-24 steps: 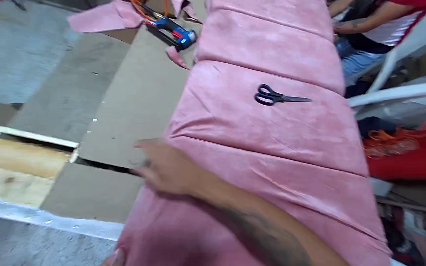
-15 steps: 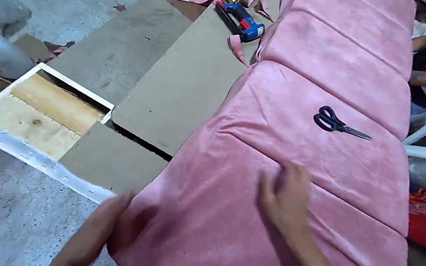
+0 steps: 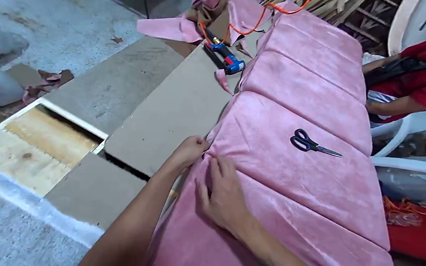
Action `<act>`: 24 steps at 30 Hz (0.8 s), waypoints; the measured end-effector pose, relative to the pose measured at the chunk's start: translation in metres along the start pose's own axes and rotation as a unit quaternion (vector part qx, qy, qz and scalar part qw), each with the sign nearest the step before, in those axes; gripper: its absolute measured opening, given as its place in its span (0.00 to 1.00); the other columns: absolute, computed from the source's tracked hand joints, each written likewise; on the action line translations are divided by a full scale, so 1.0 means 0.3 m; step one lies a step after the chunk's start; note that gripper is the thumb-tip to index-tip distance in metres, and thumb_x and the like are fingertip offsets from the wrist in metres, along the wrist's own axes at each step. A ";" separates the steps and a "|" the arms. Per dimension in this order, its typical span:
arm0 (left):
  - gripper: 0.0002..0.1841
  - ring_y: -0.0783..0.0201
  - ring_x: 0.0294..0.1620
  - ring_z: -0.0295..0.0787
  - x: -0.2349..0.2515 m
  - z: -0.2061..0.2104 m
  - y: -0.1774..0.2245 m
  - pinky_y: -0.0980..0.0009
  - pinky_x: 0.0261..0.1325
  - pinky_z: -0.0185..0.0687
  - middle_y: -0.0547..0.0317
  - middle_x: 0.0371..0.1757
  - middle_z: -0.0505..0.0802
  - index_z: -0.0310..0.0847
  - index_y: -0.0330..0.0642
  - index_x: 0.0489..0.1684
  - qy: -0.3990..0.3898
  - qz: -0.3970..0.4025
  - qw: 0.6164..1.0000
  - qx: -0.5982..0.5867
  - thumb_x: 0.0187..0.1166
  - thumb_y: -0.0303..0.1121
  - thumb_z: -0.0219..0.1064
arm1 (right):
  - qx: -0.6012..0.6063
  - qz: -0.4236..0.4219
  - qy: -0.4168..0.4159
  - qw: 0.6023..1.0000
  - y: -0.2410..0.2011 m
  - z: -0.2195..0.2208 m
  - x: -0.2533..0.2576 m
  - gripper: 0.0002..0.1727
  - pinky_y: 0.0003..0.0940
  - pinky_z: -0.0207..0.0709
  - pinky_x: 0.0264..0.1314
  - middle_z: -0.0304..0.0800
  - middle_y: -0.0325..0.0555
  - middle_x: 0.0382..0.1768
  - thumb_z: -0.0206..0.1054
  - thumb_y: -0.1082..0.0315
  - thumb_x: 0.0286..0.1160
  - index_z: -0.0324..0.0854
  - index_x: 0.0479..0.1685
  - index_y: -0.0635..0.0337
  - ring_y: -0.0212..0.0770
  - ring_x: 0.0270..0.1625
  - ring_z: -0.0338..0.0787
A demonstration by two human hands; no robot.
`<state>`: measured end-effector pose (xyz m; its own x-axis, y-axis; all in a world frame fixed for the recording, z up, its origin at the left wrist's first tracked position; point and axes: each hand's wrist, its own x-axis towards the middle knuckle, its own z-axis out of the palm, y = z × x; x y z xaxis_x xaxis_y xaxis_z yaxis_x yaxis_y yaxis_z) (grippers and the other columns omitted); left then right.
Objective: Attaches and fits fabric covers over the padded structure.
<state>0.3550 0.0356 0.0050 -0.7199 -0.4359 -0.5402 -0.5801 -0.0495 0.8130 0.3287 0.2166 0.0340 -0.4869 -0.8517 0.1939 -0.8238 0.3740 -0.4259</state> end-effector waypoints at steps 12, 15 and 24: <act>0.14 0.52 0.35 0.90 0.070 0.050 -0.058 0.45 0.39 0.85 0.49 0.31 0.91 0.86 0.40 0.34 0.168 -0.001 0.985 0.029 0.79 0.43 0.69 | -0.115 -0.020 -0.122 0.986 0.172 0.079 0.437 0.45 0.69 0.31 0.96 0.60 0.57 0.91 0.36 0.32 0.87 0.62 0.90 0.58 0.60 0.96 0.48; 0.16 0.48 0.39 0.92 0.062 0.086 -0.084 0.40 0.43 0.85 0.49 0.33 0.92 0.85 0.42 0.40 0.276 0.079 0.942 0.175 0.81 0.47 0.64 | 0.021 -0.095 -0.108 0.989 0.173 -0.004 0.445 0.34 0.51 0.52 0.95 0.61 0.43 0.92 0.45 0.44 0.92 0.66 0.89 0.54 0.44 0.94 0.58; 0.26 0.25 0.58 0.86 -0.037 0.151 0.038 0.28 0.62 0.75 0.21 0.51 0.89 0.80 0.22 0.57 0.225 0.065 0.936 0.263 0.92 0.45 0.57 | -0.003 0.104 0.030 0.994 -0.075 -0.059 -0.022 0.28 0.54 0.76 0.69 0.90 0.58 0.59 0.71 0.52 0.72 0.85 0.68 0.61 0.57 0.66 0.85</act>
<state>0.3390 0.0808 0.0105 -0.6319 -0.7484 -0.2018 -0.6916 0.4268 0.5827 0.3453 0.2205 0.0579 -0.6629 -0.7324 0.1554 -0.7055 0.5417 -0.4569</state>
